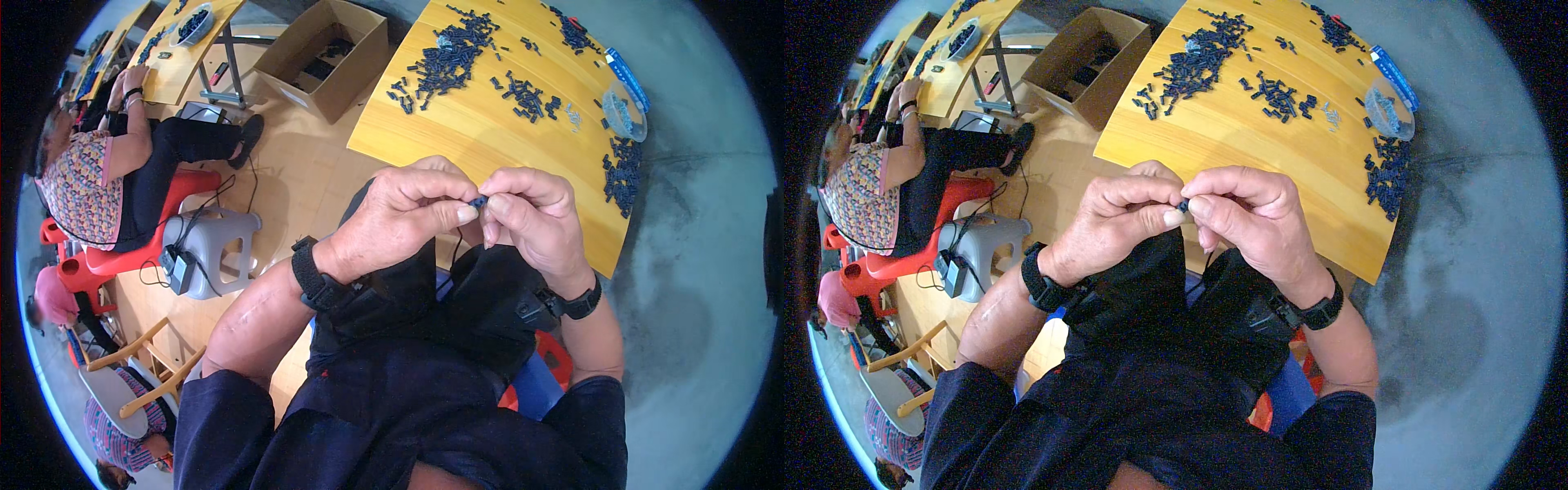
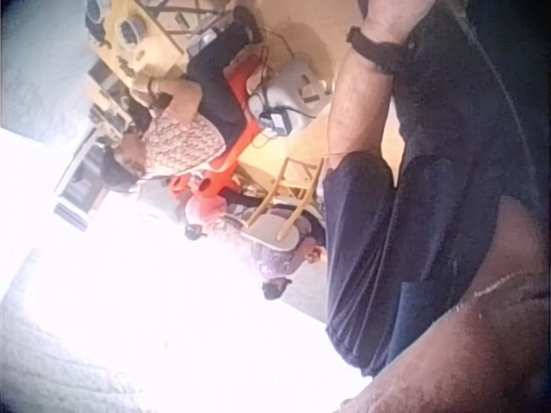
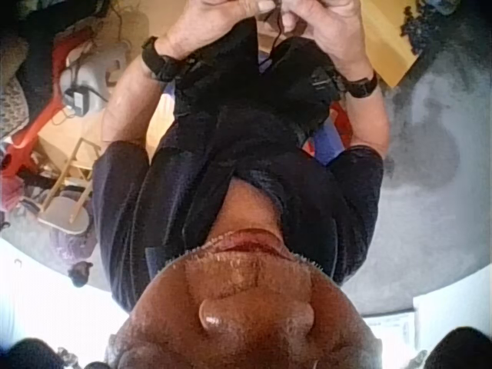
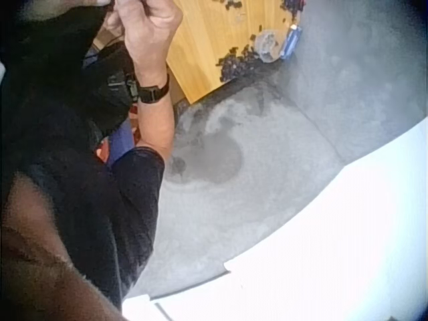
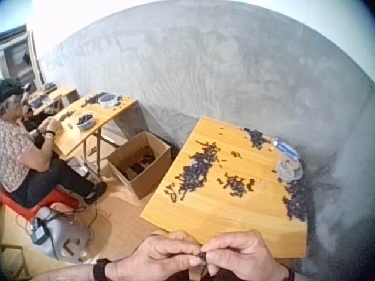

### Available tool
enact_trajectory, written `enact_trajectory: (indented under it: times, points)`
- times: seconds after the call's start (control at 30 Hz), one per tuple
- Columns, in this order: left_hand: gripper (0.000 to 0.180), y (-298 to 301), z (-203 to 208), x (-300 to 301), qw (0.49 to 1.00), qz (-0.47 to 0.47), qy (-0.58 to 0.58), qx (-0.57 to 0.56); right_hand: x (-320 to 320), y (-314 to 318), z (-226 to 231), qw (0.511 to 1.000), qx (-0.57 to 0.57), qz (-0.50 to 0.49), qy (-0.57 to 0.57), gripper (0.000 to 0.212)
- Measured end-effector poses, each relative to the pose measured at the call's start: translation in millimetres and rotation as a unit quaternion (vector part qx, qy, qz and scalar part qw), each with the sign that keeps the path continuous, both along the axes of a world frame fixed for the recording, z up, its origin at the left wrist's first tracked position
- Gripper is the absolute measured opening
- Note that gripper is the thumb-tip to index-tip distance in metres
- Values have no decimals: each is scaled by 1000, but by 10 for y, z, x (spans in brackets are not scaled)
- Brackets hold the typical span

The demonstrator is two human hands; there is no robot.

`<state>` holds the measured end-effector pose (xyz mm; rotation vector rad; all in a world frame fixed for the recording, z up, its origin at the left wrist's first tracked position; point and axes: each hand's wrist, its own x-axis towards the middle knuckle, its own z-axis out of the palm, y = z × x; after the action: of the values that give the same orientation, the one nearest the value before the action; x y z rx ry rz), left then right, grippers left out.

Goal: Assembling small plastic components at a workstation.

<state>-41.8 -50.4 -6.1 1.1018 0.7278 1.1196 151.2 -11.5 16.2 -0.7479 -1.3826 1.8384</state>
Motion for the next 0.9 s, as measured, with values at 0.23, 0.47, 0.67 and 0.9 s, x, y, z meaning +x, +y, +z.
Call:
enact_trajectory:
  times: [0.23, 0.47, 0.67, 0.9]
  points:
    - [10, 21, -37, -7, 992, 36, 82, 86, 6, -2, 23, 1000, 11, 8, -5, 11]
    - [14, 15, -17, 4, 996, 34, 42, 76, -11, -6, 61, 1000, 6, 7, 11, 13]
    - [14, 18, 15, -17, 996, 24, 45, 67, -15, 8, 110, 999, -45, 3, 26, 20]
    - [13, 7, 45, -24, 999, 11, 22, 43, 10, -3, 57, 975, -200, 91, -28, 61]
